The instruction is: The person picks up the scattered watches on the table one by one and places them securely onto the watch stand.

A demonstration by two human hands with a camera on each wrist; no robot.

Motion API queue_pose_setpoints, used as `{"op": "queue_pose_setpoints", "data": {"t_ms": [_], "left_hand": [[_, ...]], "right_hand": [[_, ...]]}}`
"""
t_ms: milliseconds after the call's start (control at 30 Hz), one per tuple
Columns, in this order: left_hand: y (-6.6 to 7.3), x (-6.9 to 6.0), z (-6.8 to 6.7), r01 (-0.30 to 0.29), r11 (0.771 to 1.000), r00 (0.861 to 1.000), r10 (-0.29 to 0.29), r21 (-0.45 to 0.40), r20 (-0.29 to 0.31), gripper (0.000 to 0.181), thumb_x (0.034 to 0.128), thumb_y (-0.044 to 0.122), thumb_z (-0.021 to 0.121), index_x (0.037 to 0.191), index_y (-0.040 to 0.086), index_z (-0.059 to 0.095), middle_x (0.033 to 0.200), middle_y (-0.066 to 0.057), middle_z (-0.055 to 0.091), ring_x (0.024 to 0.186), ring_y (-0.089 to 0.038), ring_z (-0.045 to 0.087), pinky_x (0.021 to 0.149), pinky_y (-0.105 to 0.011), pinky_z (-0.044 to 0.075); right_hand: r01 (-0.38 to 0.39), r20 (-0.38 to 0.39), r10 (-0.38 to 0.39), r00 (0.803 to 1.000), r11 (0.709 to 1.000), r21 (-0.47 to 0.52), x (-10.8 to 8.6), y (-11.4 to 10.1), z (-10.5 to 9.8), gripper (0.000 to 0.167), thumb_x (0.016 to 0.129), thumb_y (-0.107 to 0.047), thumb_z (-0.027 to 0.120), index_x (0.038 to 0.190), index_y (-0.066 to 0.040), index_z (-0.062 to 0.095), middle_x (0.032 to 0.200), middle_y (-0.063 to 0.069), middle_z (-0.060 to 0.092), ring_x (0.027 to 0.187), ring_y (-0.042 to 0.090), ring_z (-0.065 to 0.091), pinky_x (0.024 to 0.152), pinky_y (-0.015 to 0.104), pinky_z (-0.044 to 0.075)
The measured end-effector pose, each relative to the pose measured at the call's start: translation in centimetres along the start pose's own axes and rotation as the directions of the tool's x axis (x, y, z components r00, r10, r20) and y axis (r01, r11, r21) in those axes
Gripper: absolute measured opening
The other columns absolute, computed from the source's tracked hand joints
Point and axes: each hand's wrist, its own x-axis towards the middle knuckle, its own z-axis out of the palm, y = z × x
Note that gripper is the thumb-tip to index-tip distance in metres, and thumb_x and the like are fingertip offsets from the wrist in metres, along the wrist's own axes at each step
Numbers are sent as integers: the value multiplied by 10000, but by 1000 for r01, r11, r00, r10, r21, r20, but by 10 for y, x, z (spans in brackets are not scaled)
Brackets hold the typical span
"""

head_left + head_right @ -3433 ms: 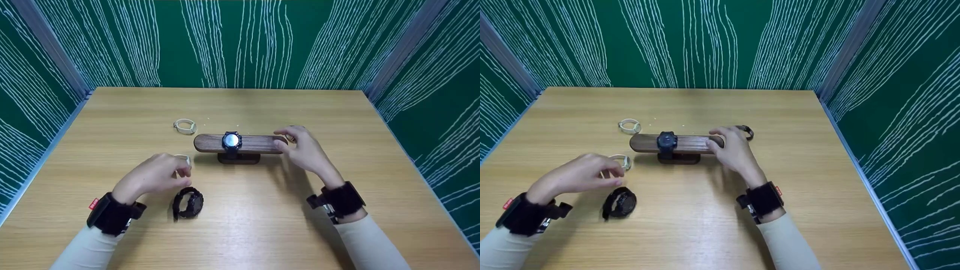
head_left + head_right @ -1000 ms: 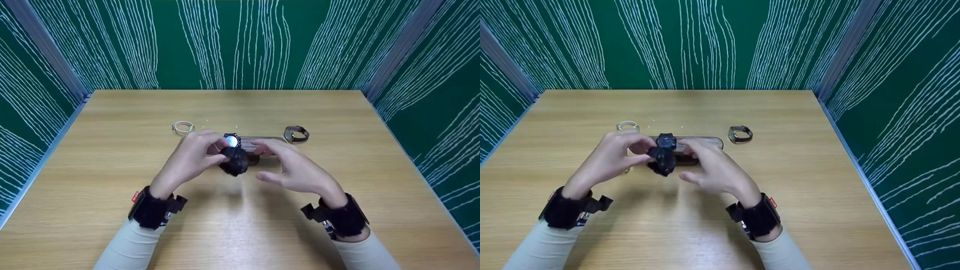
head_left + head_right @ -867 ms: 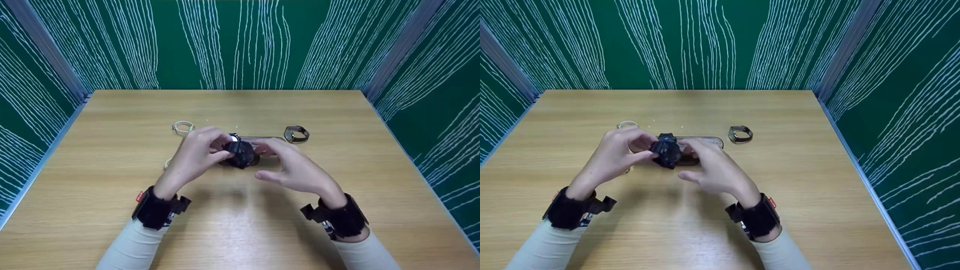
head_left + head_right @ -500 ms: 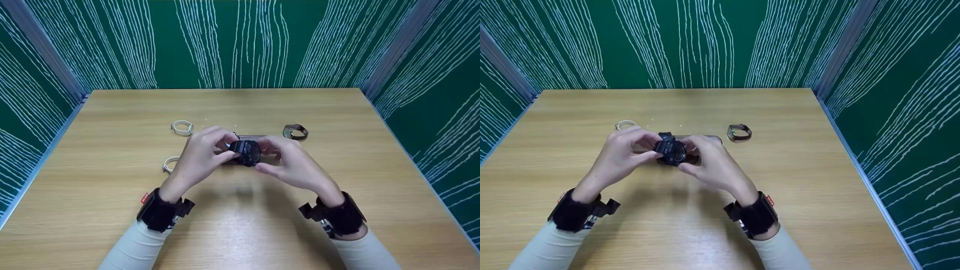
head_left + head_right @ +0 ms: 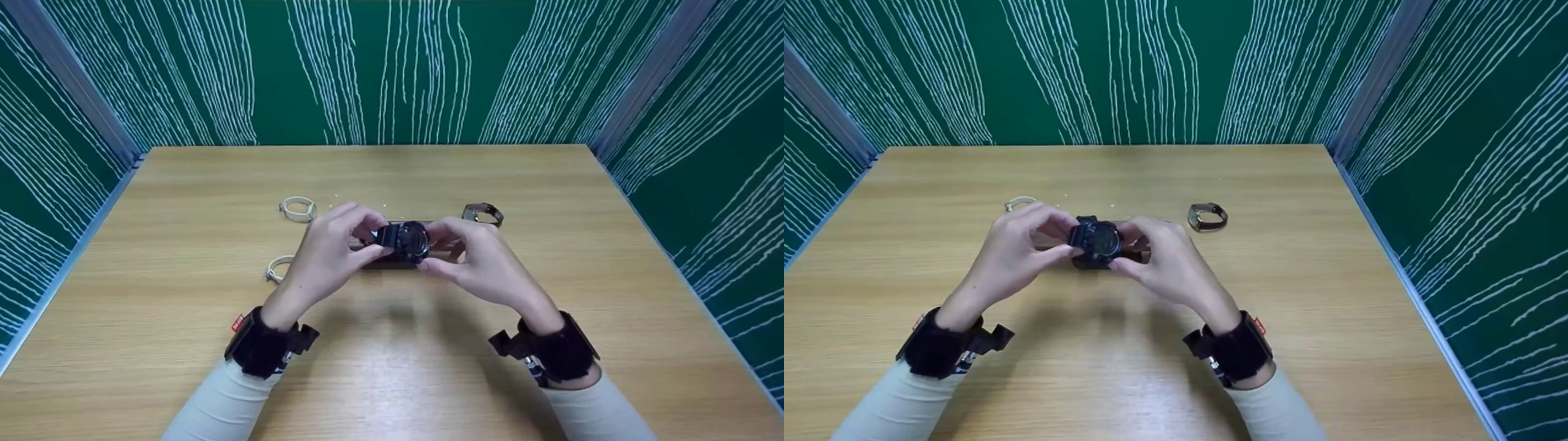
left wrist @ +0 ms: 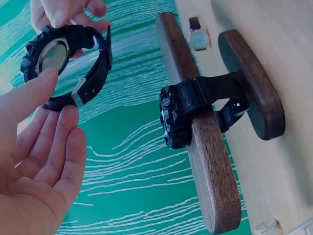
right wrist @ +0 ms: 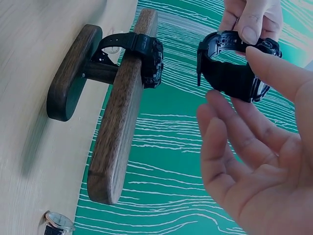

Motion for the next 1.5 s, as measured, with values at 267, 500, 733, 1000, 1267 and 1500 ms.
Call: {"op": "queue_pose_setpoints", "data": {"t_ms": [267, 500, 733, 1000, 1267, 1500], "left_hand": [[0, 0, 0, -3, 1000, 1000, 3, 15, 9, 271, 847, 98, 906, 1058, 95, 736, 1042, 3, 724, 876, -91, 709, 870, -275, 572], [-3, 1, 3, -14, 1000, 1000, 14, 16, 28, 262, 857, 111, 903, 1036, 105, 712, 1028, 13, 739, 875, -90, 724, 865, -286, 582], [-5, 0, 5, -40, 999, 995, 38, 12, 89, 283, 883, 146, 887, 1109, 115, 720, 1095, -4, 766, 894, -103, 744, 832, -264, 605], [-5, -1, 7, -56, 998, 993, 53, 24, 105, 262, 896, 140, 870, 1107, 104, 719, 1084, -35, 788, 913, -131, 754, 848, -321, 617], [-4, 0, 6, -52, 998, 991, 50, 19, 122, 256, 900, 151, 867, 1107, 102, 724, 1058, -29, 794, 904, -113, 754, 843, -295, 612], [-7, 0, 5, -47, 999, 986, 49, -17, 157, 294, 904, 143, 861, 1162, 107, 725, 1077, -24, 796, 899, -77, 756, 819, -205, 587]], "right_hand": [[5, -11, -5, 1000, 1000, -17, -1, -2, -2, 439, 858, -141, 904, 1247, -76, 711, 1156, 33, 760, 941, 174, 724, 822, 428, 603], [43, -12, -43, 999, 999, 5, 0, -1, -3, 398, 874, -107, 887, 1226, -75, 704, 1136, 24, 770, 972, 197, 715, 810, 415, 594], [56, -16, -56, 998, 998, -4, -1, 0, -6, 370, 874, -116, 887, 1207, -98, 728, 1098, -3, 762, 924, 199, 702, 792, 368, 578], [80, -25, -82, 996, 994, -71, -1, 0, -10, 424, 859, -133, 901, 1251, -79, 749, 1100, -2, 754, 891, 138, 665, 792, 305, 540], [55, -4, -55, 998, 995, -81, -2, 2, -9, 416, 860, -150, 902, 1250, -96, 768, 1102, -5, 771, 907, 199, 696, 797, 323, 567], [51, -11, -52, 999, 992, -120, -2, 2, -8, 343, 841, -190, 921, 1154, -113, 806, 1021, -34, 790, 896, 170, 684, 805, 345, 552]]}}
